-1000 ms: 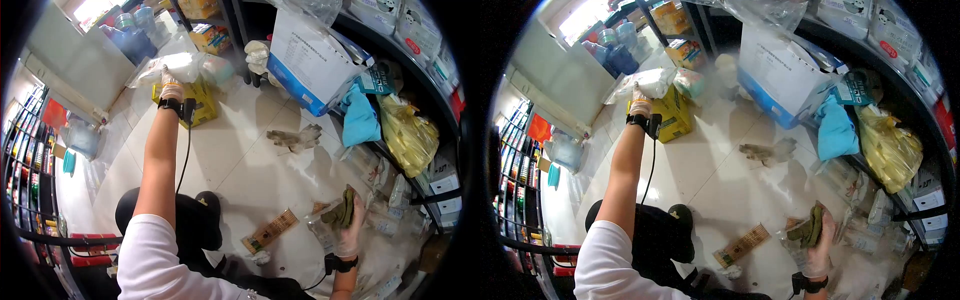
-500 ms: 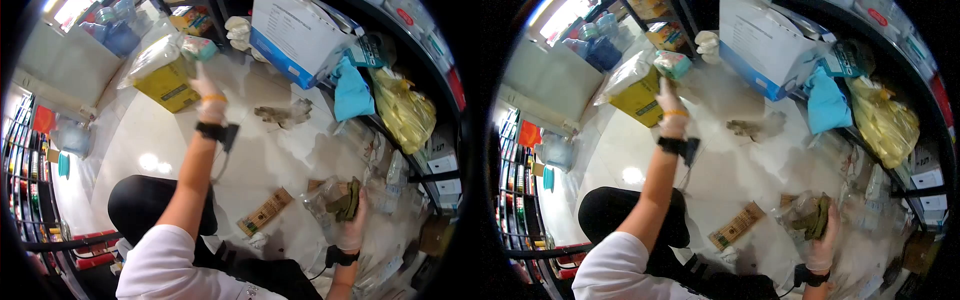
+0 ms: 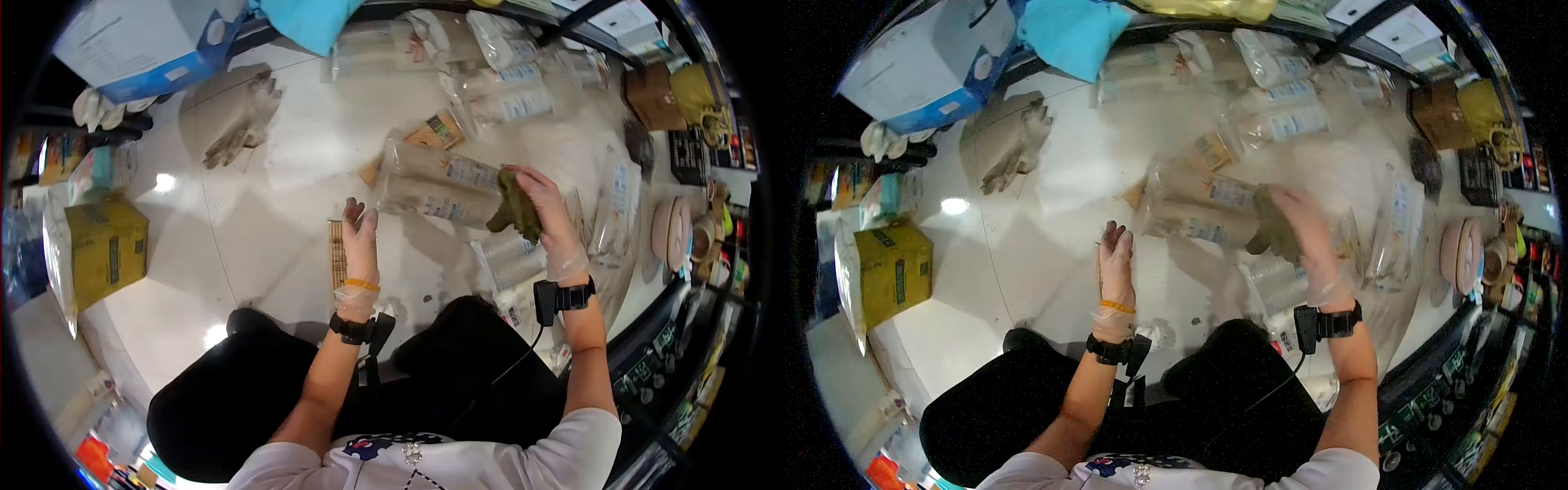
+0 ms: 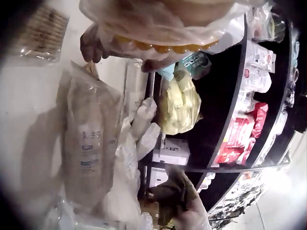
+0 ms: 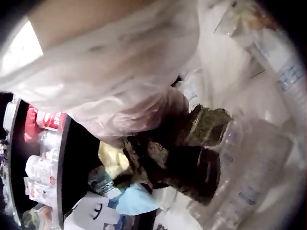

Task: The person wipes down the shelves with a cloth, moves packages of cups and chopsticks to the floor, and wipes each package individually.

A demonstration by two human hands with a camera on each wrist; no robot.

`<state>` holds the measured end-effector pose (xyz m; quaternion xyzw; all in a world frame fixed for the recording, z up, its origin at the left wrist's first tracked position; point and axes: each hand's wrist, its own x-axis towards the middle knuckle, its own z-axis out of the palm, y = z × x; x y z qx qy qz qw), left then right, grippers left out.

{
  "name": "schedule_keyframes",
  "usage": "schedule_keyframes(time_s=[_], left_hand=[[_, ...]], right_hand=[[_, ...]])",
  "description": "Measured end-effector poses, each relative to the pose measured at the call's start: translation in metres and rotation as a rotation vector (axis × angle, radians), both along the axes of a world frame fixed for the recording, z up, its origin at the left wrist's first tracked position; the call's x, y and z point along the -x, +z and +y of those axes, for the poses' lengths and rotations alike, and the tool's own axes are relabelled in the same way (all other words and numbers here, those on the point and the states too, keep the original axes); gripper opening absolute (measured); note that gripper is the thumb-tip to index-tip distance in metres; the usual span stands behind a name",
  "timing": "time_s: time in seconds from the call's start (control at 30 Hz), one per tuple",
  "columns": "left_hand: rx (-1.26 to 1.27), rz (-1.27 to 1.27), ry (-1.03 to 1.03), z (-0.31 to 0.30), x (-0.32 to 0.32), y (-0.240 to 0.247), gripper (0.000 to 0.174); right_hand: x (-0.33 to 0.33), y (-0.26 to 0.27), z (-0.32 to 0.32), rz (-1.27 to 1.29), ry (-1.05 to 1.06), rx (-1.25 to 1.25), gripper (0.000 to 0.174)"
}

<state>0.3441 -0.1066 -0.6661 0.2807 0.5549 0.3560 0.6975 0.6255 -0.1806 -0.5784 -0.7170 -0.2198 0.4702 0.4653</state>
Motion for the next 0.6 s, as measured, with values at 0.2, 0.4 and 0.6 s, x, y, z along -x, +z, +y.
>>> schedule_keyframes(time_s=[0.2,0.4,0.6], left_hand=[[-0.206,0.351,-0.202,0.007,-0.004,-0.056,0.066],[-0.285,0.663,-0.544,0.065,-0.023,-0.035,0.055],[-0.141,0.798,-0.852,0.099,-0.031,-0.079,0.071]], right_hand=[[-0.005,-0.055,-0.015,-0.315,0.3,0.153,0.034],[0.018,-0.092,-0.014,-0.438,0.456,0.222,0.045],[0.034,-0.099,-0.017,-0.711,0.489,0.221,0.049]])
